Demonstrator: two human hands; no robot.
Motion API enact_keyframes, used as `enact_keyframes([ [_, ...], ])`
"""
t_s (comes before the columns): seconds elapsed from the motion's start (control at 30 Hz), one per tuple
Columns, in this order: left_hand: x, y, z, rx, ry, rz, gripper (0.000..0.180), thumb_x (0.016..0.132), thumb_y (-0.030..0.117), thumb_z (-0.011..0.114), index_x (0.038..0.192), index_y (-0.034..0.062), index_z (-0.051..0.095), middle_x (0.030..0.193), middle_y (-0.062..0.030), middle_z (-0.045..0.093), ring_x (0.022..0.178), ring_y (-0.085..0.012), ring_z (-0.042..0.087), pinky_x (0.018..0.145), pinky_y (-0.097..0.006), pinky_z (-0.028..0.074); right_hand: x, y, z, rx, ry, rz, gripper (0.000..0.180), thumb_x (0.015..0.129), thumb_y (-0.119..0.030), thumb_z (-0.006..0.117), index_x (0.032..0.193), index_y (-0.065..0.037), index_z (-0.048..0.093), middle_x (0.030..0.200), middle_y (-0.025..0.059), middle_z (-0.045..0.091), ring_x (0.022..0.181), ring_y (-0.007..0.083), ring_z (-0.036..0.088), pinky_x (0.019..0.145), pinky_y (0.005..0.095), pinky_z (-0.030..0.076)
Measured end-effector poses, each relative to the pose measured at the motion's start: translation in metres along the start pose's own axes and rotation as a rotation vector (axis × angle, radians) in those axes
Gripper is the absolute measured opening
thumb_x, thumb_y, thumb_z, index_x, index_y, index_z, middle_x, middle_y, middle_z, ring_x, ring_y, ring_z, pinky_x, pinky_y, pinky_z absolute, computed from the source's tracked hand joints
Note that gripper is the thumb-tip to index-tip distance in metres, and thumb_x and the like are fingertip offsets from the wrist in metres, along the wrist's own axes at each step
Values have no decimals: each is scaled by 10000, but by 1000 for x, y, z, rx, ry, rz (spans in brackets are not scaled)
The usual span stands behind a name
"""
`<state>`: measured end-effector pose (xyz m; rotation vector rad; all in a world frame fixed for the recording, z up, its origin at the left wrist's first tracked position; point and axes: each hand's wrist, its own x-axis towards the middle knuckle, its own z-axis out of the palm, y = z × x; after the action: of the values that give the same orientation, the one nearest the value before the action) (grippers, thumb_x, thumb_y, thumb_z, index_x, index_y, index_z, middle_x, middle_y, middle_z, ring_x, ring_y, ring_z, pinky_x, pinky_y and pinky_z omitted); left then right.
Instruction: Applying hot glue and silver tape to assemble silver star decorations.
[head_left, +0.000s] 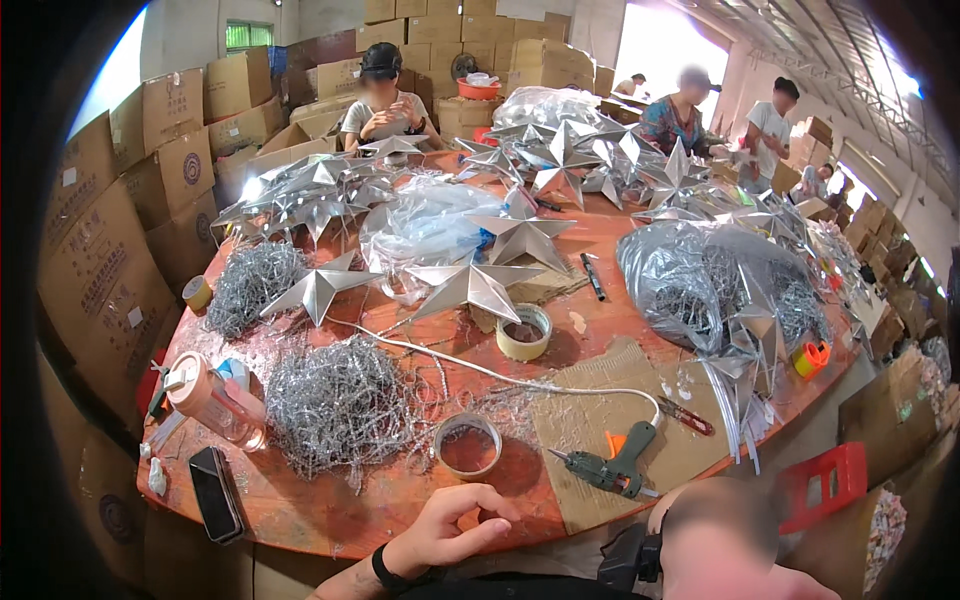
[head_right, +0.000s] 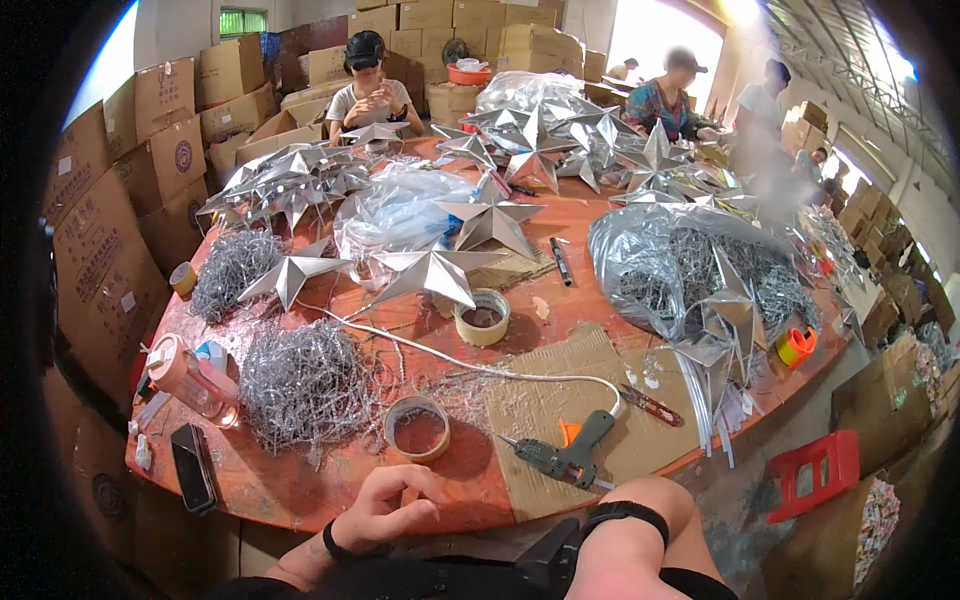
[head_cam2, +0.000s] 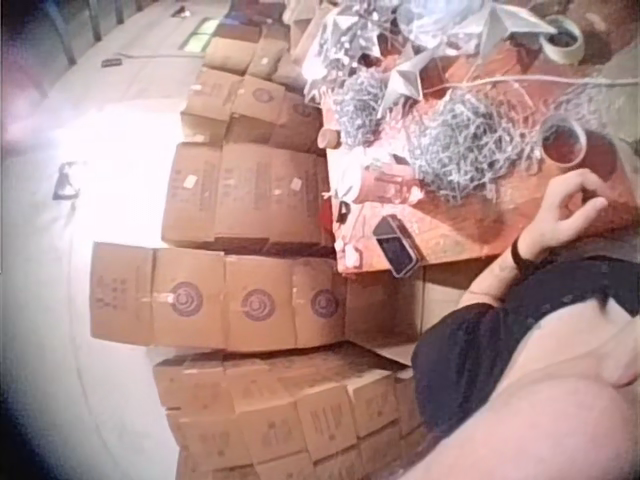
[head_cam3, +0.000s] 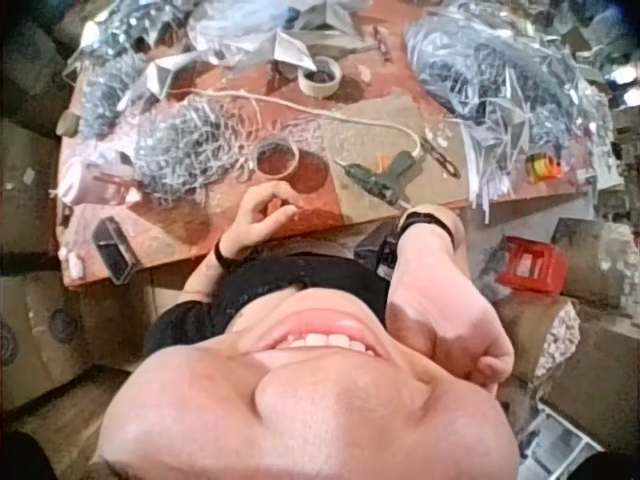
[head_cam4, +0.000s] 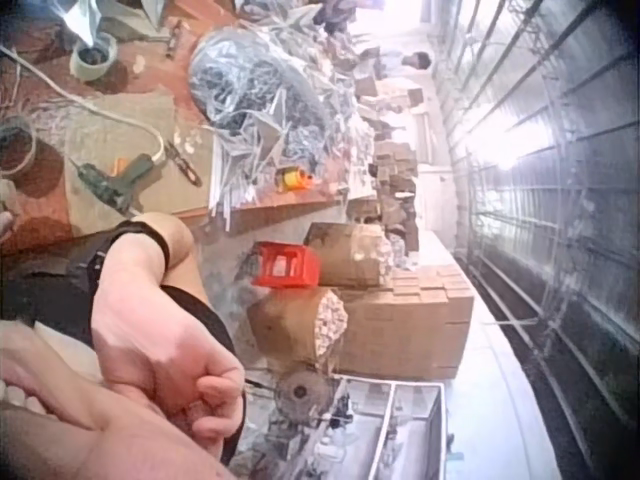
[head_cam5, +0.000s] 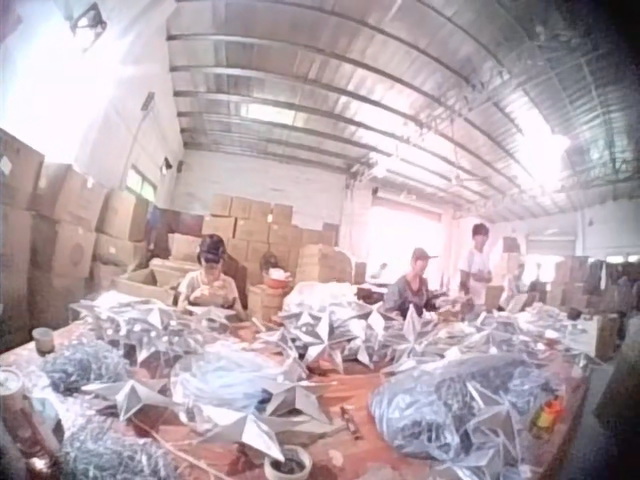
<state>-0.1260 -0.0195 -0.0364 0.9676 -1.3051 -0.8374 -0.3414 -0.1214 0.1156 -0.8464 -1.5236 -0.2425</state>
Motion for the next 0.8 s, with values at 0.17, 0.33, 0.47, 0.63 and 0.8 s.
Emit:
enact_keyframes([
  [0.17,-1,2,-1,3,9,27,106,890,84,645,963,8,662,872,-65,671,715,-136,581,629,-260,444,-1,-2,-3,-22,-57,35,245,941,-125,332,737,-155,466,702,18,501,678,174,515,642,307,412],
  [0.33,0,3,-2,10,-24,31,98,891,82,643,952,8,662,859,-71,670,724,-150,596,638,-263,452,-1,6,-4,-60,15,-21,245,939,-119,340,719,-154,444,680,16,480,655,174,502,630,307,406],
  [0.47,0,6,-1,17,-12,47,93,889,80,642,943,8,663,864,-88,676,777,-179,642,674,-281,479,21,29,-33,-746,-123,-735,223,940,-107,331,751,-143,444,702,24,481,666,176,500,641,308,410],
  [0.63,2,5,-3,35,-34,83,91,884,85,646,932,10,664,859,-88,682,784,-199,661,672,-294,491,3,15,-16,-748,-96,-305,136,949,-120,373,884,-135,491,869,27,535,813,172,509,710,306,401],
  [0.8,2,7,-4,25,-39,59,89,884,90,648,929,16,669,848,-80,682,756,-190,657,620,-284,482,11,25,-21,-2446,-67,-958,158,957,-195,503,1086,-152,584,1083,16,578,1022,159,499,808,331,377],
])
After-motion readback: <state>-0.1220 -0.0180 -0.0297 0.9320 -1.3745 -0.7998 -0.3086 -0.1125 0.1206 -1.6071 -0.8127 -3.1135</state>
